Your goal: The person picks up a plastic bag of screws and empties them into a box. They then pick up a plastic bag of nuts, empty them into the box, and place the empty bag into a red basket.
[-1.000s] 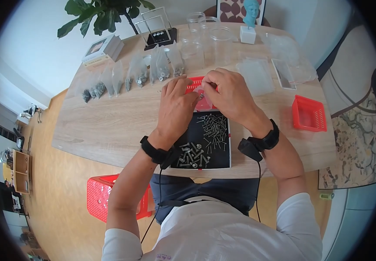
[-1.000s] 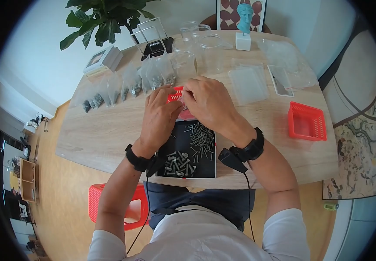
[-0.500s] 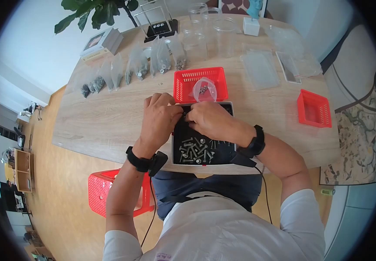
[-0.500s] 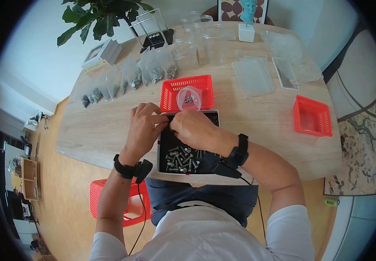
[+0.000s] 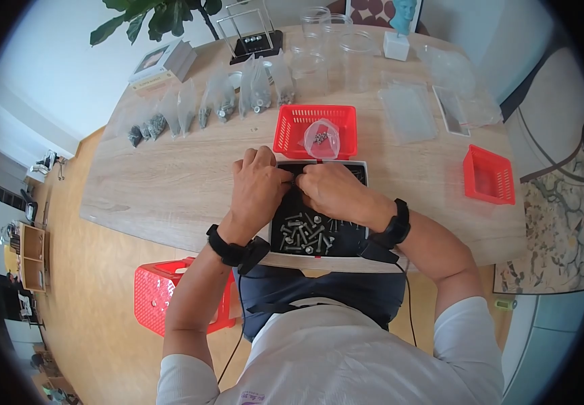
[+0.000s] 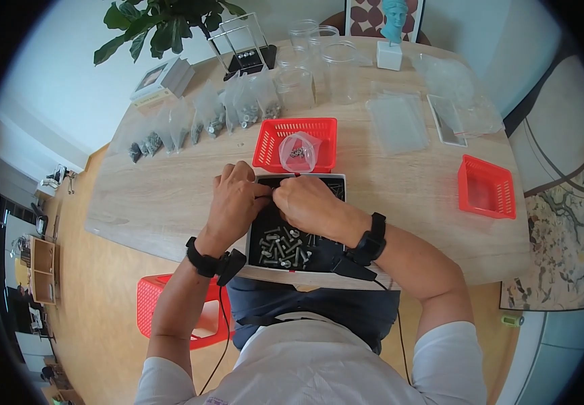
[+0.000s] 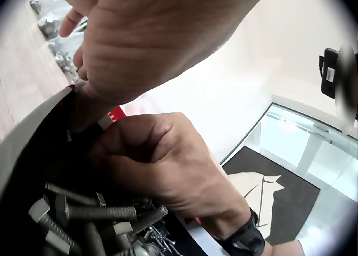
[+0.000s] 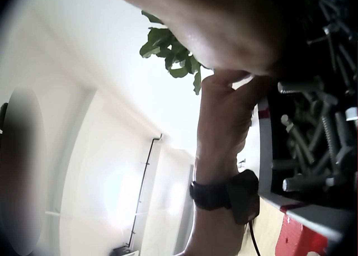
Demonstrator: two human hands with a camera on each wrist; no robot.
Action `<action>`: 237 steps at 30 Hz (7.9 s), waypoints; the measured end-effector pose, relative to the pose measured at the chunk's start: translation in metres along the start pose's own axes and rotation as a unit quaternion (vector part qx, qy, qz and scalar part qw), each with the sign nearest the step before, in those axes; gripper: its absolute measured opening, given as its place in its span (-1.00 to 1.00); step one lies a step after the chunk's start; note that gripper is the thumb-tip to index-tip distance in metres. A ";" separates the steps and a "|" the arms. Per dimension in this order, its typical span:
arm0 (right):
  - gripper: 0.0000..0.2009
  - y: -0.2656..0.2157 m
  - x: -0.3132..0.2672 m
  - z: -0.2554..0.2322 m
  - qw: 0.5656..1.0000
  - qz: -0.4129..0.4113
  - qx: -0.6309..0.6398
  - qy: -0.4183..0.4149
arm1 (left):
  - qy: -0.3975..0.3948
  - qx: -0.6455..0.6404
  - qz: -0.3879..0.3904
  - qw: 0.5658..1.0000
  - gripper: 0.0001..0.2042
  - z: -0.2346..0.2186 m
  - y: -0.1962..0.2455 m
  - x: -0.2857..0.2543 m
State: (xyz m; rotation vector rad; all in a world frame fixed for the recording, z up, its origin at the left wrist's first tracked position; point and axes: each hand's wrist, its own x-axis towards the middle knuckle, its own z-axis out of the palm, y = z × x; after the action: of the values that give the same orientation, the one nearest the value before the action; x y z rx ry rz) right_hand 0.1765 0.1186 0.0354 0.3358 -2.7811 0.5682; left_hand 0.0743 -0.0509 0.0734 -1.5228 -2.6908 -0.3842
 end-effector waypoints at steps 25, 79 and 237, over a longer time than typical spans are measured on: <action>-0.86 0.028 0.013 -0.061 0.965 0.083 0.052 0.245 | 0.011 -0.044 0.062 0.997 -0.93 0.029 -0.020 0.005; -0.82 -0.007 0.007 -0.057 0.979 0.102 0.019 0.174 | 0.065 0.103 0.163 0.979 -0.98 0.017 -0.011 0.015; -0.79 -0.014 0.013 -0.076 0.955 -0.011 0.243 0.169 | -0.005 -0.452 0.003 0.892 -0.96 -0.121 -0.023 0.029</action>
State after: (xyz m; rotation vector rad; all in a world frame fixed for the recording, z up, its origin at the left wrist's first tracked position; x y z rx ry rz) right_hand 0.1859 0.1356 0.1116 0.3313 -2.2808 1.1863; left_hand 0.0278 -0.0652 0.1901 -1.6259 -2.6084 -1.8185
